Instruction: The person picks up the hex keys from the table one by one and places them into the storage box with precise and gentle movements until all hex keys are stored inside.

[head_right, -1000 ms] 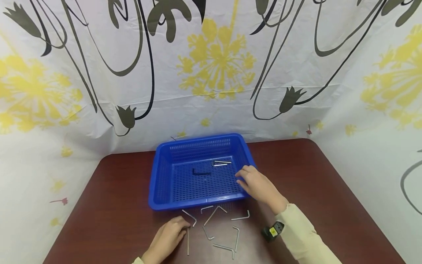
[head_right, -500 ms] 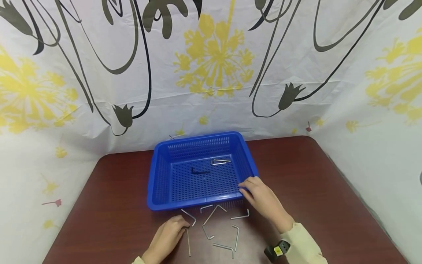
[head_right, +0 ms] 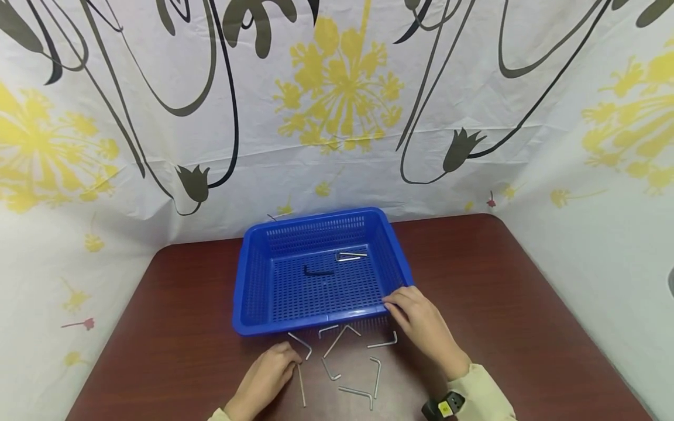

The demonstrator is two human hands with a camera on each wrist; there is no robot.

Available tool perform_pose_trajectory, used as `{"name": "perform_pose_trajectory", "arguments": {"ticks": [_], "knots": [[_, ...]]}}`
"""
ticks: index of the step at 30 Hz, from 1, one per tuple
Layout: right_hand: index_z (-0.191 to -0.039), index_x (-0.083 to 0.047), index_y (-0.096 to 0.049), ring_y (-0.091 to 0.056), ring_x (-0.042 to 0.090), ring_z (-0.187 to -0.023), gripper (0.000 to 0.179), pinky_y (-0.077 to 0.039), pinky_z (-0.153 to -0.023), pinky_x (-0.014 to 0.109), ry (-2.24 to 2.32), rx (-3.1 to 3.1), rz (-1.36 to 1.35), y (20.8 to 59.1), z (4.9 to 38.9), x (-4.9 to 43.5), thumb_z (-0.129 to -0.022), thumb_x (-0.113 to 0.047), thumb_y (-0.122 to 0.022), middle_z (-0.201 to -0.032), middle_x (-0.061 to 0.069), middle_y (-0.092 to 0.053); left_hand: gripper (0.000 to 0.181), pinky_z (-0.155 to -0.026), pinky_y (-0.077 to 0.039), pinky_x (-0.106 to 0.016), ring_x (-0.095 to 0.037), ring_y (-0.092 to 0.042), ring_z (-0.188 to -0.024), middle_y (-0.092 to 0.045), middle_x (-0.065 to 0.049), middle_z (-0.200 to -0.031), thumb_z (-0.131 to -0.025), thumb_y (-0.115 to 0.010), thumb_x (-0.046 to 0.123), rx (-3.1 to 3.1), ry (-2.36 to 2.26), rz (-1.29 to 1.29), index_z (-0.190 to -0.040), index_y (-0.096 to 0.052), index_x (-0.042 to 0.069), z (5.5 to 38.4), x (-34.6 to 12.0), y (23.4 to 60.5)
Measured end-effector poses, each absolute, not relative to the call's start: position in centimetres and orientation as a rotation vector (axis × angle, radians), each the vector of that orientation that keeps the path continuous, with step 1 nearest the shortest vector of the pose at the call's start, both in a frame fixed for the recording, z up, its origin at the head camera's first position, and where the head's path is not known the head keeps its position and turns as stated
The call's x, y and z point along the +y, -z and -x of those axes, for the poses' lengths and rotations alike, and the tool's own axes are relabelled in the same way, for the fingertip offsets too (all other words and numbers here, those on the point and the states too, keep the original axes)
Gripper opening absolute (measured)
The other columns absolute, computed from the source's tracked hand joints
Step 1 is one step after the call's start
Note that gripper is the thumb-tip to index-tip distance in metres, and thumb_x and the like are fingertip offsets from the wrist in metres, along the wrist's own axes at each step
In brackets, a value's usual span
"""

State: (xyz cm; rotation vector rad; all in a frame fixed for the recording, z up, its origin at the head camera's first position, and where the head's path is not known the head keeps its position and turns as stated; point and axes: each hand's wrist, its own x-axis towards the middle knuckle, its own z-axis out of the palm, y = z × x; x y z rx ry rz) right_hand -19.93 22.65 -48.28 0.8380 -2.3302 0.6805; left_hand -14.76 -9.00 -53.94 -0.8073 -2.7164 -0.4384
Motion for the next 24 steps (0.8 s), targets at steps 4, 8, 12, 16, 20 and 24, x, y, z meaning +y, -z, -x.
{"name": "perform_pose_trajectory", "arguments": {"ticks": [4, 8, 12, 16, 20, 24], "knots": [[-0.087, -0.008, -0.069, -0.055, 0.015, -0.084, 0.018, -0.043, -0.074, 0.029, -0.697, -2.348, -0.813, 48.2, 19.9, 22.6, -0.071, 0.001, -0.071, -0.085, -0.003, -0.062, 0.015, -0.059, -0.046, -0.023, -0.013, -0.056, -0.069, -0.053, 0.006, -0.072, -0.070, -0.066, 0.001, -2.706, 0.469, 0.827, -0.074, -0.067, 0.015, 14.6, -9.2, 53.8], [-0.087, -0.008, -0.069, -0.055, 0.015, -0.083, 0.018, -0.044, -0.072, 0.030, -0.710, -2.343, -0.802, 48.1, 20.0, 22.6, -0.072, 0.002, -0.071, -0.085, -0.003, -0.063, 0.013, -0.059, -0.046, -0.022, -0.012, -0.054, -0.068, -0.053, 0.005, -0.073, -0.071, -0.065, 0.001, -2.682, 0.478, 0.841, -0.075, -0.065, 0.013, 14.5, -9.3, 53.5], [-0.086, -0.008, -0.069, -0.056, 0.015, -0.083, 0.018, -0.044, -0.072, 0.029, -0.724, -2.335, -0.795, 48.1, 20.0, 22.7, -0.071, 0.002, -0.071, -0.084, -0.004, -0.063, 0.014, -0.060, -0.045, -0.022, -0.012, -0.053, -0.068, -0.054, 0.005, -0.074, -0.069, -0.065, 0.001, -2.653, 0.490, 0.867, -0.077, -0.064, 0.012, 14.4, -9.4, 53.3], [-0.086, -0.008, -0.069, -0.055, 0.014, -0.082, 0.019, -0.044, -0.072, 0.027, -0.731, -2.341, -0.784, 48.1, 20.0, 22.7, -0.071, 0.003, -0.071, -0.084, -0.004, -0.063, 0.015, -0.060, -0.045, -0.021, -0.011, -0.052, -0.068, -0.054, 0.005, -0.074, -0.068, -0.065, 0.001, -2.617, 0.508, 0.881, -0.078, -0.063, 0.011, 14.3, -9.5, 52.9], [-0.085, -0.008, -0.069, -0.055, 0.014, -0.082, 0.020, -0.043, -0.071, 0.025, -0.737, -2.342, -0.771, 48.2, 20.0, 22.7, -0.070, 0.004, -0.072, -0.084, -0.005, -0.063, 0.013, -0.061, -0.044, -0.020, -0.009, -0.051, -0.068, -0.053, 0.007, -0.075, -0.071, -0.065, 0.003, -2.567, 0.542, 0.898, -0.080, -0.062, 0.012, 14.0, -9.4, 52.3], [-0.085, -0.008, -0.069, -0.055, 0.013, -0.082, 0.019, -0.044, -0.071, 0.024, -0.737, -2.345, -0.760, 48.3, 19.9, 22.7, -0.070, 0.004, -0.072, -0.084, -0.005, -0.063, 0.011, -0.063, -0.042, -0.019, -0.007, -0.049, -0.069, -0.053, 0.007, -0.077, -0.075, -0.063, 0.004, -2.492, 0.591, 0.937, -0.083, -0.062, 0.012, 13.8, -9.4, 51.1]]}}
